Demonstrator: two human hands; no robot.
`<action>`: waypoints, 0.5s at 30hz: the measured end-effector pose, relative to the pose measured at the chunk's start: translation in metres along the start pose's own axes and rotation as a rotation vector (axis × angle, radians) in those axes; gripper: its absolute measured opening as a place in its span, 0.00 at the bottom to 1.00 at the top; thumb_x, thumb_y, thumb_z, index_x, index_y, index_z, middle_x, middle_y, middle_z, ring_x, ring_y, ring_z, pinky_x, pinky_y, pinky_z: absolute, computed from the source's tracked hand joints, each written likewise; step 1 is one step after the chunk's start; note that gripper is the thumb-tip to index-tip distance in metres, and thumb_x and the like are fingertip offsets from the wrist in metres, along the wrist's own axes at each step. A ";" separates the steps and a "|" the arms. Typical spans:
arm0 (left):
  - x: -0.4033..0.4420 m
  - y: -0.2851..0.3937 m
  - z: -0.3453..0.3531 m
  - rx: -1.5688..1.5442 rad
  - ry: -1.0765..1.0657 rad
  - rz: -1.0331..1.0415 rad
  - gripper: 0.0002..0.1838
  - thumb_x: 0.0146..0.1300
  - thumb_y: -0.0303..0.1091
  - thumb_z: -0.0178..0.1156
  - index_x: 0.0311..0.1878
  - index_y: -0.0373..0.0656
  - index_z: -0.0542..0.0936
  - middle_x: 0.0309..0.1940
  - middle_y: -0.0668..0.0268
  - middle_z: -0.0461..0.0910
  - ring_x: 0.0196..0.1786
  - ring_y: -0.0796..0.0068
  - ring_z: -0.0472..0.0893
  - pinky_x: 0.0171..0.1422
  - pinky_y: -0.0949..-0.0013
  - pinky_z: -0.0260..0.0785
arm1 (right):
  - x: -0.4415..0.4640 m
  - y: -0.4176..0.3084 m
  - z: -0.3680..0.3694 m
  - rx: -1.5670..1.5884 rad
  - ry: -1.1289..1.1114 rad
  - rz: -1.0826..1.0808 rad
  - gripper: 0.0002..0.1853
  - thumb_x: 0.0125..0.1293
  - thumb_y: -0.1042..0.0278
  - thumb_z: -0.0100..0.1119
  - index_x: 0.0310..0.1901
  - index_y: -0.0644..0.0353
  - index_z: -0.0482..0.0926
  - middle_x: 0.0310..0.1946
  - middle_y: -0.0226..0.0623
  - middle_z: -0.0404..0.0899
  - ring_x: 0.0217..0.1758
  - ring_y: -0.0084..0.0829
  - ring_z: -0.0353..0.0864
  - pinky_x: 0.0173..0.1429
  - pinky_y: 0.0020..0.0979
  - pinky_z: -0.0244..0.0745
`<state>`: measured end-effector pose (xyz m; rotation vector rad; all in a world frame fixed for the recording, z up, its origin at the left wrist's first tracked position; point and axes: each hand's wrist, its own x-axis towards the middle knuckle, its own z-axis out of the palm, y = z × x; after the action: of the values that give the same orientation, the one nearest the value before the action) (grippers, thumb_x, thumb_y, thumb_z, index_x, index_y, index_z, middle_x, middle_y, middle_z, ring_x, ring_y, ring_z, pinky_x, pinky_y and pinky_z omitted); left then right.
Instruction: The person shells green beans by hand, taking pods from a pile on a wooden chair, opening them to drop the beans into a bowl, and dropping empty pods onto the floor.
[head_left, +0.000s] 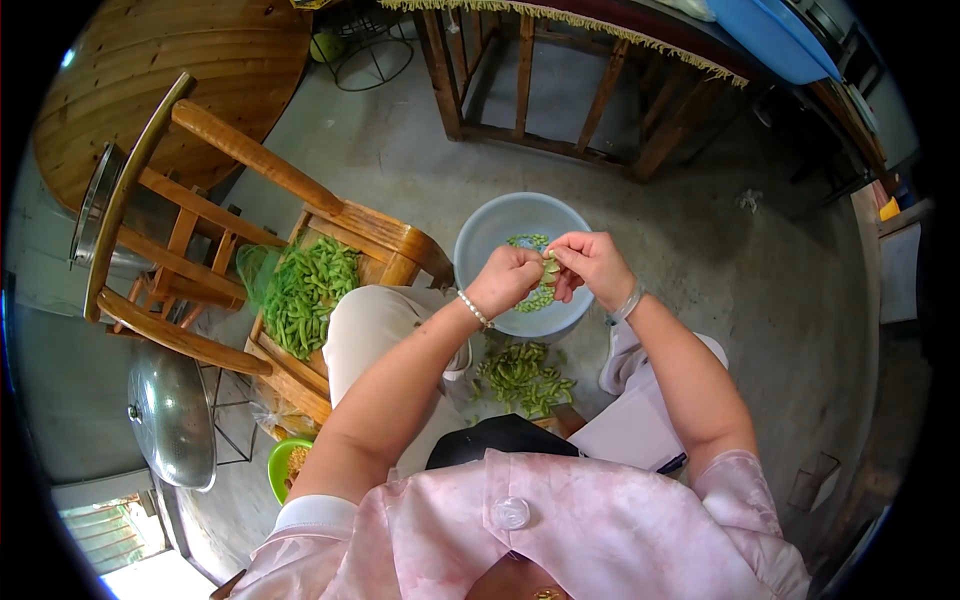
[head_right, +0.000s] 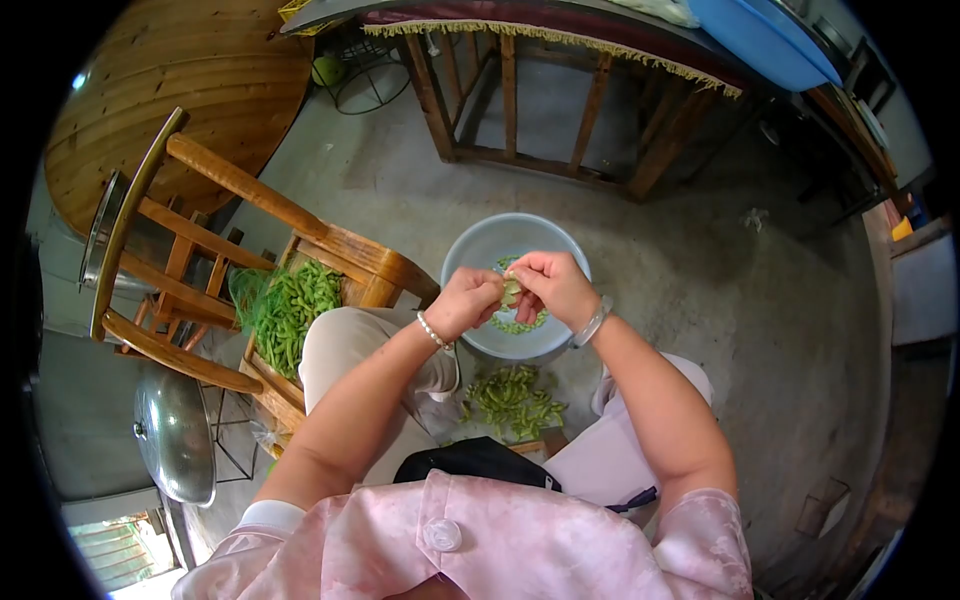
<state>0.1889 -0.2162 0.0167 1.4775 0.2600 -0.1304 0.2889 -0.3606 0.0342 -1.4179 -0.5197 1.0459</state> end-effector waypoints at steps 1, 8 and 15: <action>0.001 -0.002 0.000 0.041 0.013 0.010 0.12 0.55 0.31 0.48 0.17 0.40 0.70 0.12 0.72 0.65 0.14 0.84 0.62 0.16 0.77 0.52 | 0.000 -0.001 0.000 0.033 -0.003 0.033 0.07 0.65 0.72 0.48 0.37 0.66 0.75 0.21 0.35 0.77 0.18 0.23 0.77 0.21 0.21 0.72; -0.005 -0.013 0.005 0.637 -0.151 0.187 0.08 0.48 0.33 0.55 0.19 0.40 0.77 0.14 0.61 0.74 0.16 0.69 0.71 0.23 0.69 0.63 | 0.012 0.016 -0.015 -0.091 0.117 0.073 0.08 0.61 0.73 0.53 0.40 0.67 0.74 0.24 0.37 0.78 0.17 0.23 0.76 0.15 0.21 0.68; -0.028 -0.050 0.027 1.183 -0.657 0.139 0.10 0.47 0.39 0.56 0.25 0.42 0.80 0.22 0.55 0.77 0.29 0.53 0.77 0.36 0.56 0.70 | 0.017 0.017 -0.018 -0.275 0.301 0.130 0.13 0.60 0.76 0.50 0.46 0.70 0.73 0.29 0.40 0.79 0.17 0.24 0.77 0.13 0.23 0.68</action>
<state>0.1520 -0.2500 -0.0223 2.4914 -0.5625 -0.7326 0.3070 -0.3593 0.0108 -1.8371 -0.3642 0.8630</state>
